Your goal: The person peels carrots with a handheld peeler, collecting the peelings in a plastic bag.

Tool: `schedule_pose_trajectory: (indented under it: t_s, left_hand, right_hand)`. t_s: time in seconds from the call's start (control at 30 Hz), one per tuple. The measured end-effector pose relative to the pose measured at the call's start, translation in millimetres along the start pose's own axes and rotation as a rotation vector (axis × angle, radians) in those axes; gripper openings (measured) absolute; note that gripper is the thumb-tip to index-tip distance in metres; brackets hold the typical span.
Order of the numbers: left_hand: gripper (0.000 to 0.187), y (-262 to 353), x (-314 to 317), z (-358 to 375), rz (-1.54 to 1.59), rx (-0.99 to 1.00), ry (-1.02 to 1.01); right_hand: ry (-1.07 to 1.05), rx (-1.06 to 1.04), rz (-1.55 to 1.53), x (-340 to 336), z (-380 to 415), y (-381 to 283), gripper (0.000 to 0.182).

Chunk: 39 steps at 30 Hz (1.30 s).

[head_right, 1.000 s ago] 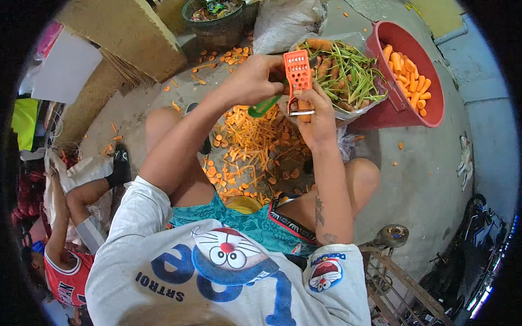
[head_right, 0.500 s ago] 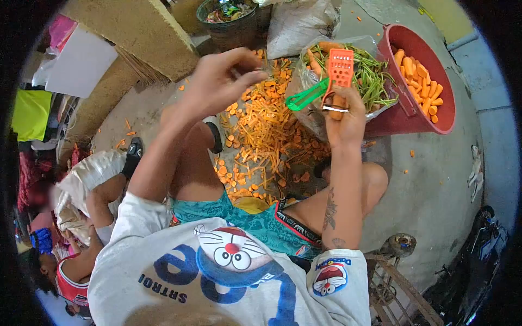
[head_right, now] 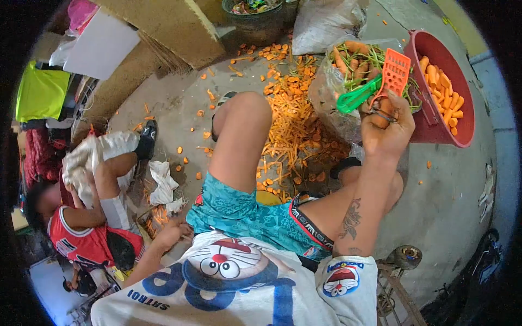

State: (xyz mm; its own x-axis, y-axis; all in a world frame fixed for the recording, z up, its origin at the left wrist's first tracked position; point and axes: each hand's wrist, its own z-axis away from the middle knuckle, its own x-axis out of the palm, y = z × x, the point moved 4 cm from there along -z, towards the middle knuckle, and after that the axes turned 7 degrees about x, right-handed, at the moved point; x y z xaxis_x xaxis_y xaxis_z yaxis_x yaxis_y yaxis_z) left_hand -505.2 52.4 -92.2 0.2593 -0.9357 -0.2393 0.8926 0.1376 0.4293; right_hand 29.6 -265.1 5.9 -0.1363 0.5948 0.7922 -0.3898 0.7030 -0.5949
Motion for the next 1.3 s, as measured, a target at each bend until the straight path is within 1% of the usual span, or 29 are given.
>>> schedule_pose_trajectory:
  t_s: [0.03, 0.07, 0.13, 0.17, 0.27, 0.3, 0.33, 0.37, 0.4, 0.47, 0.5, 0.57, 0.63, 0.7, 0.77, 0.8, 0.83, 0.87, 0.9, 0.97, 1.0, 1.03, 1.07, 1.1, 1.17, 1.2, 1.27, 1.3]
  left_hand:
    - [0.030, -7, 10, 6, 0.197, -0.081, -0.085]
    - [0.030, -7, 11, 5, 0.204, -0.085, -0.082]
    - [0.035, -1, 13, -5, 0.304, 0.005, -0.097]
    - [0.035, 0, 14, -9, 0.306, 0.005, -0.098]
    - [0.037, 11, 14, -23, 0.411, 0.108, -0.172]
    - [0.037, 15, 15, -28, 0.405, 0.104, -0.179]
    - [0.033, 20, 16, -33, 0.496, 0.079, -0.185]
    - [0.029, 23, 16, -36, 0.587, 0.056, -0.188]
    - [0.029, 22, 16, -41, 0.583, 0.054, -0.191]
    - [0.022, 12, 15, -55, 0.474, 0.018, -0.102]
    - [0.022, 7, 19, -60, 0.472, 0.013, -0.107]
    - [0.018, 0, 21, -71, 0.425, 0.086, -0.024]
    - [0.016, -7, 17, -73, 0.431, 0.095, -0.023]
    - [0.014, -6, 18, -68, 0.440, 0.105, -0.015]
    - [0.013, 14, 28, -55, 0.605, 0.168, 0.187]
    - [0.013, 18, 32, -53, 0.607, 0.166, 0.189]
    - [0.012, 23, 33, -52, 0.737, 0.222, 0.222]
    - [0.015, 27, 31, -53, 0.864, 0.278, 0.253]
    - [0.015, 30, 30, -56, 0.862, 0.275, 0.252]
    - [0.014, 33, 26, -59, 0.712, 0.319, 0.295]
    - [0.014, 29, 24, -59, 0.715, 0.320, 0.297]
    - [0.013, 24, 23, -61, 0.760, 0.342, 0.251]
    - [0.013, 20, 22, -61, 0.801, 0.363, 0.201]
    - [0.013, 16, 21, -61, 0.797, 0.365, 0.196]
    - [0.014, 5, 22, -61, 0.723, 0.296, 0.084]
    - [0.014, 11, 24, -58, 0.714, 0.294, 0.082]
    - [0.014, 30, 29, -49, 0.618, 0.302, 0.218]
    - [0.014, 11, 29, -59, 0.607, 0.304, 0.219]
  right_hand:
    - [0.067, -0.018, 0.003, 7, 3, 0, 0.040]
    - [0.065, -0.009, 0.004, 6, 1, 0, 0.040]
    - [-0.024, 0.030, -0.014, 8, -1, 1, 0.040]
    - [-0.025, 0.030, -0.013, 7, -3, 1, 0.040]
    - [0.027, 0.016, 0.012, 9, -1, 0, 0.042]
    - [0.054, 0.002, 0.014, 6, -1, -2, 0.044]
    - [0.080, -0.013, 0.015, 4, -1, -2, 0.047]
    - [0.086, -0.017, 0.014, 0, 0, -4, 0.047]
    - [0.055, -0.007, 0.003, -3, -1, -7, 0.049]
    - [0.033, 0.002, -0.005, -10, 0, -9, 0.051]
    - [0.026, 0.010, 0.001, -10, -1, -9, 0.049]
    - [0.022, 0.020, 0.009, -10, 0, -8, 0.048]
    - [0.098, 0.004, 0.019, 0, 3, -5, 0.046]
    - [0.098, 0.015, 0.017, -2, 1, -4, 0.046]
    - [0.099, 0.024, 0.016, -5, 0, -3, 0.045]
    - [0.070, 0.035, 0.017, -5, 0, -3, 0.044]
    - [0.042, 0.044, 0.019, -4, -1, -3, 0.042]
    - [0.043, 0.043, 0.018, -4, -2, -3, 0.042]
    - [0.070, 0.035, 0.020, -4, -3, -2, 0.040]
    - [0.096, 0.034, 0.021, 0, -1, 1, 0.039]
    - [0.135, 0.043, 0.017, 2, 0, 3, 0.037]
    - [0.174, 0.051, 0.014, 4, 0, 2, 0.036]
    - [0.174, 0.047, 0.015, 1, 0, 1, 0.036]
    - [0.152, 0.045, 0.015, -1, -1, 1, 0.036]
    - [0.139, 0.040, 0.011, -6, -1, 0, 0.035]
    - [0.113, 0.037, 0.025, -3, 0, -1, 0.035]
    - [0.093, 0.033, 0.033, -1, 1, -1, 0.035]
    - [0.094, 0.039, 0.017, -2, 1, 1, 0.036]
